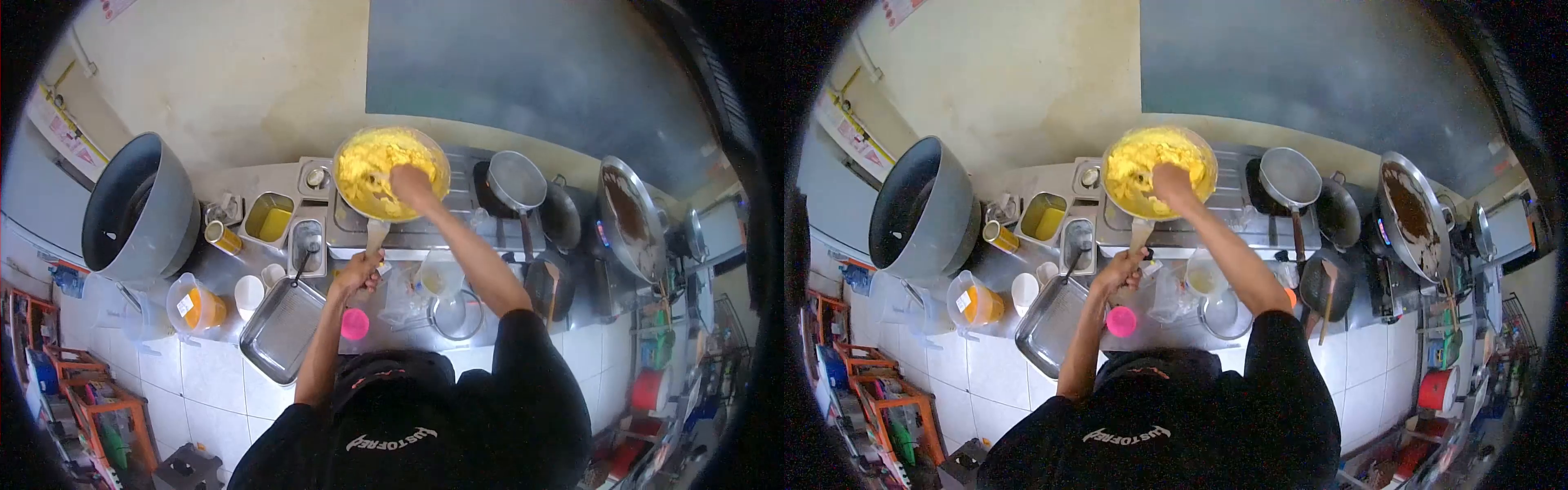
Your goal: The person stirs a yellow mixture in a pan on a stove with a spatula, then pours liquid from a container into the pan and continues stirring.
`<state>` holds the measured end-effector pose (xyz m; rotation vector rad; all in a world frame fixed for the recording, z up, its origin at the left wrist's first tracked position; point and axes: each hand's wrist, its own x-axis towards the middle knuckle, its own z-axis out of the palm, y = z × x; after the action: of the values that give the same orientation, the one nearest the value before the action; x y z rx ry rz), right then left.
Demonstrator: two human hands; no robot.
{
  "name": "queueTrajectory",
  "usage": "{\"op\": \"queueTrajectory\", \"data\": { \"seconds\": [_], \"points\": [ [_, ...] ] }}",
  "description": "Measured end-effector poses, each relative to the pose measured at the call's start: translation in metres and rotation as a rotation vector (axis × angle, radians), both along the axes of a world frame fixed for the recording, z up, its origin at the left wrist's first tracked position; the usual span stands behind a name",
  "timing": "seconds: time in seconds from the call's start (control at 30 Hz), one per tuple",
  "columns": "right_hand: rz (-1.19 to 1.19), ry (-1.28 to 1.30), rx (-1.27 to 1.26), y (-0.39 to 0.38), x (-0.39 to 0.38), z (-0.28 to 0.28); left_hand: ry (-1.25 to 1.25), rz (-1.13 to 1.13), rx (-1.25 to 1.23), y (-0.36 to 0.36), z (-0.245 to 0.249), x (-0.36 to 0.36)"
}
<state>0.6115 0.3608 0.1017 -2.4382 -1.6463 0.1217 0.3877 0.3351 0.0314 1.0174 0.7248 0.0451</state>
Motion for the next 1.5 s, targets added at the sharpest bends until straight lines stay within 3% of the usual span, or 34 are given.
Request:
{"op": "queueTrajectory", "data": {
  "seconds": [0.13,0.2,0.3,0.37,0.47,0.6,0.67,0.73,0.8,0.9,1.0,1.03,1.07,1.13,1.2,1.27,1.3,1.33,1.4,1.43,1.5],
  "points": [
    [-0.033,-0.099,-0.158,-0.042,0.003,0.095,0.003,-0.011,-0.060,0.008,0.003,-0.002],
    [0.019,-0.150,-0.278,-0.072,-0.008,0.113,-0.002,-0.012,-0.054,0.008,0.009,-0.001],
    [-0.039,-0.018,-0.262,-0.058,-0.026,0.049,-0.011,-0.019,-0.050,0.005,0.009,-0.005],
    [-0.017,0.211,0.035,-0.024,-0.031,-0.008,-0.062,-0.025,-0.086,0.007,0.004,-0.005],
    [-0.192,0.262,0.204,0.028,-0.011,-0.057,-0.053,-0.035,-0.079,0.009,-0.003,-0.004],
    [-0.340,0.222,0.245,0.023,-0.003,-0.010,-0.053,-0.045,-0.074,0.017,-0.003,-0.008],
    [-0.317,-0.051,0.098,0.011,-0.019,-0.001,-0.084,-0.056,-0.049,0.021,-0.003,-0.008],
    [-0.260,-0.105,-0.044,-0.001,-0.031,-0.018,-0.089,-0.067,-0.034,0.019,-0.006,-0.016],
    [-0.020,-0.235,-0.091,-0.028,-0.043,-0.012,-0.111,-0.094,-0.043,0.022,-0.005,-0.015],
    [0.050,-0.301,-0.110,-0.047,-0.044,0.056,-0.127,-0.069,-0.087,0.025,-0.002,-0.012],
    [-0.106,-0.293,-0.053,-0.013,-0.032,0.046,-0.099,-0.090,-0.076,0.022,0.003,-0.016],
    [-0.122,-0.260,0.019,0.007,-0.013,-0.001,-0.073,-0.085,-0.051,0.022,0.004,-0.016],
    [-0.130,-0.251,0.019,0.000,-0.018,-0.007,-0.050,-0.081,-0.023,0.020,0.004,-0.014],
    [0.128,-0.333,0.052,-0.014,-0.032,-0.014,-0.027,-0.080,-0.037,0.020,0.003,-0.012],
    [0.152,-0.284,0.033,-0.040,-0.024,0.028,-0.059,-0.063,-0.050,0.015,-0.001,-0.009],
    [0.080,-0.280,-0.160,-0.057,-0.012,0.068,-0.063,-0.038,-0.055,0.009,-0.001,-0.005],
    [0.025,-0.294,-0.098,-0.059,-0.011,0.072,-0.065,-0.024,-0.048,0.009,0.000,-0.005],
    [0.027,-0.284,-0.093,-0.050,-0.002,0.049,-0.055,-0.021,-0.043,0.009,0.001,-0.004],
    [-0.082,-0.242,0.161,-0.024,0.020,-0.038,-0.080,-0.011,-0.034,0.006,-0.001,-0.002],
    [-0.015,-0.334,0.048,-0.014,0.026,-0.067,-0.049,-0.003,-0.019,0.005,-0.003,0.002],
    [0.028,-0.307,0.040,-0.027,0.030,-0.042,-0.035,-0.001,-0.026,0.002,0.002,0.002]
  ]
}}
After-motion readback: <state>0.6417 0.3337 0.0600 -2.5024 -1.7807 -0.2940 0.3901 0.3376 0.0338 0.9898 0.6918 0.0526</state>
